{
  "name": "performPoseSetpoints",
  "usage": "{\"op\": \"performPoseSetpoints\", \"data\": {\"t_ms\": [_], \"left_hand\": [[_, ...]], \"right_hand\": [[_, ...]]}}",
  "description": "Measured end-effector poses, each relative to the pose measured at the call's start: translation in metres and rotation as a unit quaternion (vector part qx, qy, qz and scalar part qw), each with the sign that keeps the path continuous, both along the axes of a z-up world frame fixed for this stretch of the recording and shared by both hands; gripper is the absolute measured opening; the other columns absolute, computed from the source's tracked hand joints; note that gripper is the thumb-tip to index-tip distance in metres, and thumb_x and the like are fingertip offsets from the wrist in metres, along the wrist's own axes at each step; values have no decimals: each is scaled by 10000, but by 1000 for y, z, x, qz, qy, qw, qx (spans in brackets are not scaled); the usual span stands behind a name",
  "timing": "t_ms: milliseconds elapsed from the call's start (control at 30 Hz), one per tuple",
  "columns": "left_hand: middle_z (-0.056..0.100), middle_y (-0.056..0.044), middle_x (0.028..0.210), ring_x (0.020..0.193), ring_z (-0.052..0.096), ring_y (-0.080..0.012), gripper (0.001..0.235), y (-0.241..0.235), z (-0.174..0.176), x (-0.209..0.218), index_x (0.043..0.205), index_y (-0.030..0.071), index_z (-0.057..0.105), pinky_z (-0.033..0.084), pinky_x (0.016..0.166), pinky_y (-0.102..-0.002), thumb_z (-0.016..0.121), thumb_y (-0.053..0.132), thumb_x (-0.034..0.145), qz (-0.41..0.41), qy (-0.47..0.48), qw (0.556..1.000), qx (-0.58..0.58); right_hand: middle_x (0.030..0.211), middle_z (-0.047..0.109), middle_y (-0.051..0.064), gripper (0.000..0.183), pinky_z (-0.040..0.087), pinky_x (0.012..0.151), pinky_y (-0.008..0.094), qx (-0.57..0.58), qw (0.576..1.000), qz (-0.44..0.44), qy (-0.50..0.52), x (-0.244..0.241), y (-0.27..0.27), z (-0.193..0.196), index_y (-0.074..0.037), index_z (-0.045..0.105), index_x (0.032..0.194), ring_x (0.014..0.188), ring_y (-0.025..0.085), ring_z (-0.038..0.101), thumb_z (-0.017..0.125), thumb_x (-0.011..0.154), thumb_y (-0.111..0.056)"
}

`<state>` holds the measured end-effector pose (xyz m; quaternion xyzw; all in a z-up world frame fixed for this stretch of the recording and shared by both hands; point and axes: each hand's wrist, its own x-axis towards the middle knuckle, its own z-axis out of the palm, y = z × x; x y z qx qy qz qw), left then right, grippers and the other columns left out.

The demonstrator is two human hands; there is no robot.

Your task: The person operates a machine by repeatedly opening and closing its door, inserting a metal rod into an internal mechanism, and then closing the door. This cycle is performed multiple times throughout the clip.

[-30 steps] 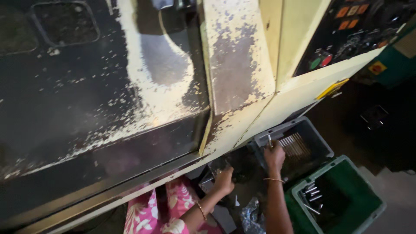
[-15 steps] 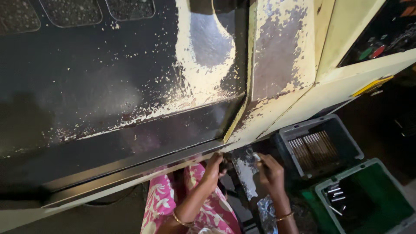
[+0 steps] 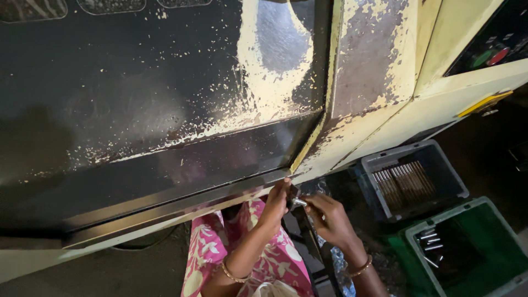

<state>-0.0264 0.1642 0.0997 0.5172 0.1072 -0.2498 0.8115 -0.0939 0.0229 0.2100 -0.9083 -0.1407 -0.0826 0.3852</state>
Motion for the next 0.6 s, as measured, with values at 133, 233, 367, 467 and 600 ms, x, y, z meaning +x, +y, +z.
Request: {"op": "performPoseSetpoints", "data": {"t_ms": [133, 233, 367, 467, 600], "left_hand": [[607, 61, 872, 768, 517, -47, 476, -2, 6, -3, 1152, 99, 668, 398, 689, -224, 555, 526, 975, 3, -38, 998, -51], [666, 79, 982, 923, 576, -39, 466, -3, 8, -2, 1146, 97, 659, 431, 860, -220, 569, 516, 964, 18, -100, 994, -30], [454, 37, 833, 783, 434, -148, 468, 5, 11, 5, 980, 78, 597, 379, 758, -313, 523, 539, 1008, 5, -111, 992, 54], [452, 12, 796, 770, 418, -173, 500, 13, 11, 13, 912, 71, 585, 347, 724, -312, 524, 556, 1017, 11, -90, 996, 18], [464, 23, 804, 781, 461, -157, 487, 8, 6, 8, 949, 72, 610, 395, 756, -299, 545, 553, 990, -13, -61, 998, 23]], "right_hand": [[863, 654, 160, 219, 498, 595, 373, -11, 1000, 20, -13, 1, 0, -1, 10, 689, 1048, 706, 320, 646, 675, 831, 38], [845, 645, 168, 212, 482, 581, 388, -21, 1000, 12, -13, -1, 0, -1, 14, 691, 1038, 687, 325, 633, 678, 828, 41], [750, 646, 142, 236, 469, 546, 387, 16, 1000, -6, -5, -8, 4, 3, 9, 724, 1036, 594, 272, 621, 651, 818, 63], [770, 654, 140, 215, 479, 553, 373, 42, 998, 20, -44, -16, 3, 9, 17, 718, 1050, 608, 249, 626, 651, 852, 69], [821, 702, 131, 338, 522, 607, 371, 19, 998, 43, -37, -10, 3, 13, 17, 692, 1109, 693, 246, 697, 571, 807, 110]]}}
